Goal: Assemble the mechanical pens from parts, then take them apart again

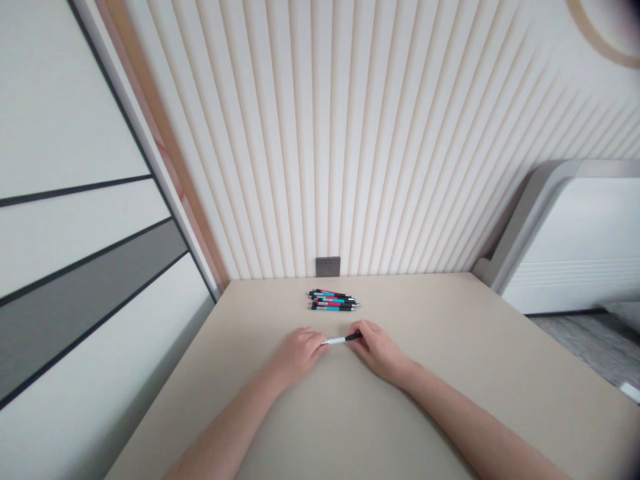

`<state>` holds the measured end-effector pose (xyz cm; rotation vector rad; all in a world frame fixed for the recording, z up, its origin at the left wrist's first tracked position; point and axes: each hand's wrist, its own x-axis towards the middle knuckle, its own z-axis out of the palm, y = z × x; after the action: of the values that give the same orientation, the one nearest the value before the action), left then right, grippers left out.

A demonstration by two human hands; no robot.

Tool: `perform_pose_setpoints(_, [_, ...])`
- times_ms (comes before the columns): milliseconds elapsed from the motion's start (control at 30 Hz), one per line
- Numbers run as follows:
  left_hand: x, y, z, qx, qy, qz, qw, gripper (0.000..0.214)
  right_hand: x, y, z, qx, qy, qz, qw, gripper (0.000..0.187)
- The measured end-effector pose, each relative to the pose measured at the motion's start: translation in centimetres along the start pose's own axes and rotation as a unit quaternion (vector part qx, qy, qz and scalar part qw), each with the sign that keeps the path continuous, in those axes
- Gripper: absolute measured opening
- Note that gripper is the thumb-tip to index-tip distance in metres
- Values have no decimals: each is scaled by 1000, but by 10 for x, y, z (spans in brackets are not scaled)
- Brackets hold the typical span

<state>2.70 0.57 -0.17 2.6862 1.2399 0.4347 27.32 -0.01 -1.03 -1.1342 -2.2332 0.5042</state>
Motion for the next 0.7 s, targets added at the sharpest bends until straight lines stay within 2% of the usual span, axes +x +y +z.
perform_pose_setpoints(100, [0, 1, -1, 11, -6, -4, 1000, 31, 0, -1, 2, 6, 4, 3, 1000, 30])
perform_pose_setpoints(167, [0, 2, -1, 11, -8, -1, 1000, 30, 0, -2, 2, -5, -15, -14, 1000, 23])
perform_pose_setpoints(300, [0, 2, -2, 2, -1, 6, 1000, 28, 3, 3, -2, -34, -23, -27, 999, 31])
perform_pose_setpoints(567, [1, 1, -5, -25, 76, -80, 994, 30, 1, 43, -20, -102, 8, 38, 994, 21])
perform_pose_setpoints(700, [0, 0, -5, -46, 93, -72, 992, 29, 0, 38, -22, -128, 33, 35, 991, 24])
